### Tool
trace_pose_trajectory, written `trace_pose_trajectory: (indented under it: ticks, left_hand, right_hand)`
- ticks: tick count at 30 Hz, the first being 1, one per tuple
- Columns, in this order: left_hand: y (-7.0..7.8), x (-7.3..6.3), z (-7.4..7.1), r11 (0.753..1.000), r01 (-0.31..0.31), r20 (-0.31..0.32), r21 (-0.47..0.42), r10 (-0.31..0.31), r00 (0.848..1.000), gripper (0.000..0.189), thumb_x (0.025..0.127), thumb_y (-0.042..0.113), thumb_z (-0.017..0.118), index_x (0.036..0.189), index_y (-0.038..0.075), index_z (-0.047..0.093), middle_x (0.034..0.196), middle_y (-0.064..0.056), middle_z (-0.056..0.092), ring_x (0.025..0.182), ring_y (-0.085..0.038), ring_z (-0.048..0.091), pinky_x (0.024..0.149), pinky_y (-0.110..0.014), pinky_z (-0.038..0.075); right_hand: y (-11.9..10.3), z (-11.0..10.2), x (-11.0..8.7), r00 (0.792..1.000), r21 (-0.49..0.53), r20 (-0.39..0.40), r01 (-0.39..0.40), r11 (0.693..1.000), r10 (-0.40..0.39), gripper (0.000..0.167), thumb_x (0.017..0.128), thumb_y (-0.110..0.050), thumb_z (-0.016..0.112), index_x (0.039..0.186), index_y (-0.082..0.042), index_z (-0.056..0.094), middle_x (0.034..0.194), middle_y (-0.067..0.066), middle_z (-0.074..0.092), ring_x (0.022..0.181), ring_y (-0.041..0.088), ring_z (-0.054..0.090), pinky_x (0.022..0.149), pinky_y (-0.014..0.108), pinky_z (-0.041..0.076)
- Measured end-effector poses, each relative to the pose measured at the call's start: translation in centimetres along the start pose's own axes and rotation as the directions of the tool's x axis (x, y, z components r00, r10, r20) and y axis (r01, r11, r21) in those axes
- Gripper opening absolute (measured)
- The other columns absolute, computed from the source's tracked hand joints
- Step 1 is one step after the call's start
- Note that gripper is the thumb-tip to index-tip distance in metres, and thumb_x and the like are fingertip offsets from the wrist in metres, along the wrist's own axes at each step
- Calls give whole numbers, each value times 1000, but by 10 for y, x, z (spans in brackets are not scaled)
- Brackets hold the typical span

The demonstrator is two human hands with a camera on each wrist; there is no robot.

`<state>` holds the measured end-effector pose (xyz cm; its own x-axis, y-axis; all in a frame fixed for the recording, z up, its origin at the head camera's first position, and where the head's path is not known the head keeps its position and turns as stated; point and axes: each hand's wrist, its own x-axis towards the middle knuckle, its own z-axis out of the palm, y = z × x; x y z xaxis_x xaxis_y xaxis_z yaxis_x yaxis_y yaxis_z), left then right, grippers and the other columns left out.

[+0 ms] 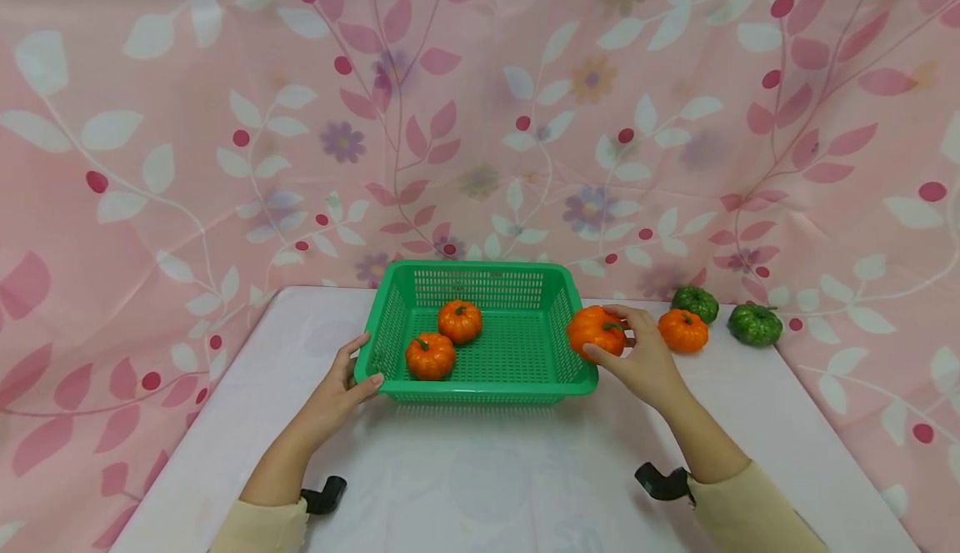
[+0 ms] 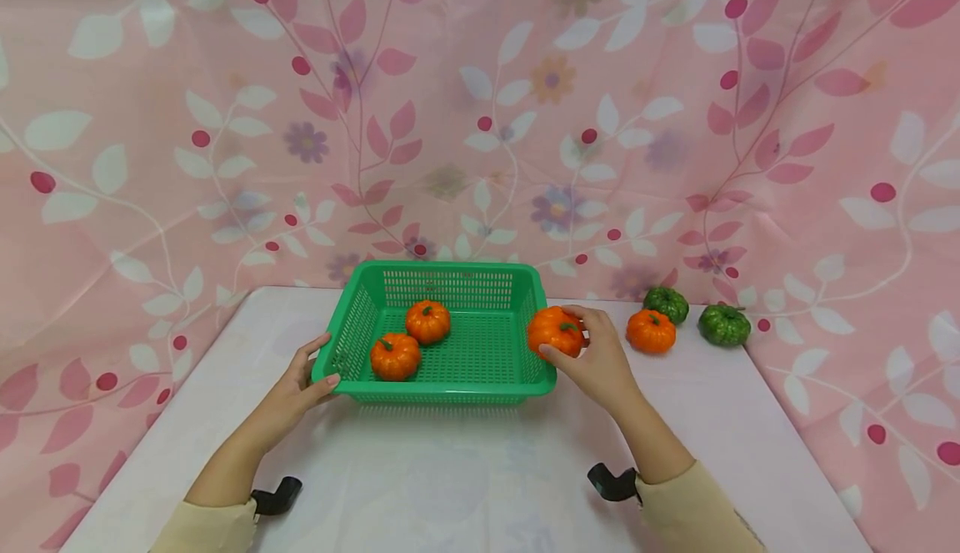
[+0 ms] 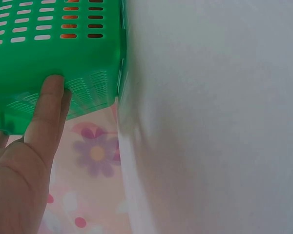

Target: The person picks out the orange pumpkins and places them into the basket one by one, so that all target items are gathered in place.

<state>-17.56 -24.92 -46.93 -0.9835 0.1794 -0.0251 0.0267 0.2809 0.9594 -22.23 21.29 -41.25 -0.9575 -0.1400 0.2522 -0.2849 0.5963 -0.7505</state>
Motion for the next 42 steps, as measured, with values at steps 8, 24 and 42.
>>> trace_pose_trajectory:
  ticks: [8,24,42]
  left_hand:
    - [0,1,1,1000,-4,-3,-6,4,1000,78,102,24,60,160,22,8,156,-27,28,129,-38,49,101,-39,49]
    - [2,2,1,1000,-6,-10,14,6,1000,77,103,20,59,160,21,8,155,-27,29,128,-38,50,102,-42,49]
    - [1,0,0,1000,11,-3,19,-11,1000,78,103,23,59,161,23,7,157,-27,26,129,-38,50,104,-46,47]
  right_hand:
    - [-10,10,4,999,-16,7,51,999,-51,69,85,-35,81,141,-9,51,134,15,48,118,31,47,96,53,49]
    - [-27,27,12,991,-12,82,107,994,-106,68,85,-37,81,140,-9,52,134,13,49,117,30,50,95,51,50]
    - [-40,51,26,975,-11,211,77,997,-73,69,85,-37,81,141,-11,50,136,12,49,116,31,52,97,52,50]
